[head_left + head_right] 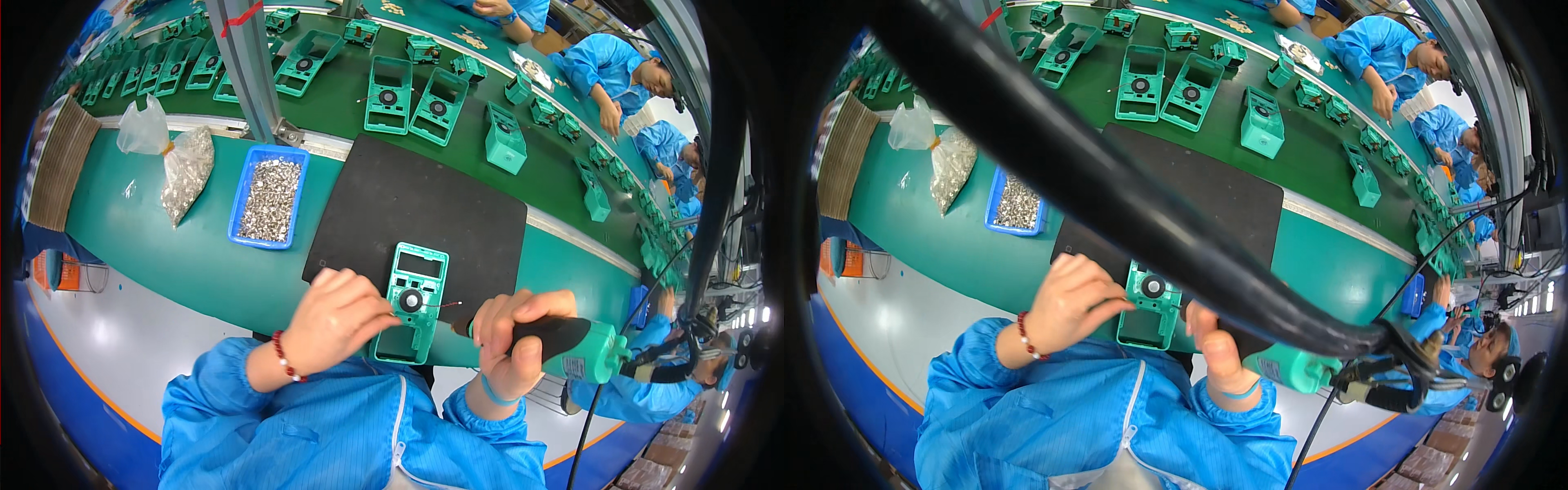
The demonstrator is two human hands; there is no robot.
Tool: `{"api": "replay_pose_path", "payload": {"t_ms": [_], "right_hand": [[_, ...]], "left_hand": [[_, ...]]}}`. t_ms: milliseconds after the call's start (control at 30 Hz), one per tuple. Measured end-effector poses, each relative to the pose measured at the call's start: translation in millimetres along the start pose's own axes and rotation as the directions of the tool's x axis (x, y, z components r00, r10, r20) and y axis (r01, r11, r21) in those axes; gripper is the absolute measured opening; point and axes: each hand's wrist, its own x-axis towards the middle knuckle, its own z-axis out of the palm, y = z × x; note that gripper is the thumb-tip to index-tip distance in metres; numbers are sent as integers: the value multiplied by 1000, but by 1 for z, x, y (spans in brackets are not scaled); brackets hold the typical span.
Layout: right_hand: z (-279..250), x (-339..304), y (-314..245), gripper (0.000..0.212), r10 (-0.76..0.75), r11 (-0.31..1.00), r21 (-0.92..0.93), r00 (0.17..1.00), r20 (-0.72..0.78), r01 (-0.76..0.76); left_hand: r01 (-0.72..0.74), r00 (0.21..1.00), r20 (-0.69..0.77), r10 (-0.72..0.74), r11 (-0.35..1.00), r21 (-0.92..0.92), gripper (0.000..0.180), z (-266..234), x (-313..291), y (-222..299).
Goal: The person assembles electronic components by placing screws into a green plastic housing and securing them with an electric screwdriver.
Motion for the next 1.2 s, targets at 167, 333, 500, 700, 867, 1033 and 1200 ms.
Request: {"api": "replay_pose_path", "payload": {"t_ms": [167,333,500,700,867,1033,1200], "right_hand": [[0,-14,2,39,-31,998,-52,999,34,33],[-14,-17,4,38,-40,977,-203,993,114,63],[-15,-21,13,38,-41,976,217,988,150,7],[-9,-2,5,38,-143,961,271,945,295,61],[4,-5,9,39,-125,967,250,947,295,50],[43,-10,13,45,-22,999,37,987,159,17],[59,-10,24,43,-8,1000,19,984,179,5]], "left_hand": [[10,999,-50,-16,992,-125,18,30,-5,8],[2,994,-104,-16,991,-136,18,45,-11,7],[80,997,7,-81,975,-206,20,66,-28,1],[-80,990,-119,74,995,-51,19,39,-5,24],[-58,997,-49,51,986,-154,17,34,-18,10],[-142,990,-16,143,989,33,16,9,-22,-9],[-164,987,14,163,979,120,16,0,-29,-17]]}}
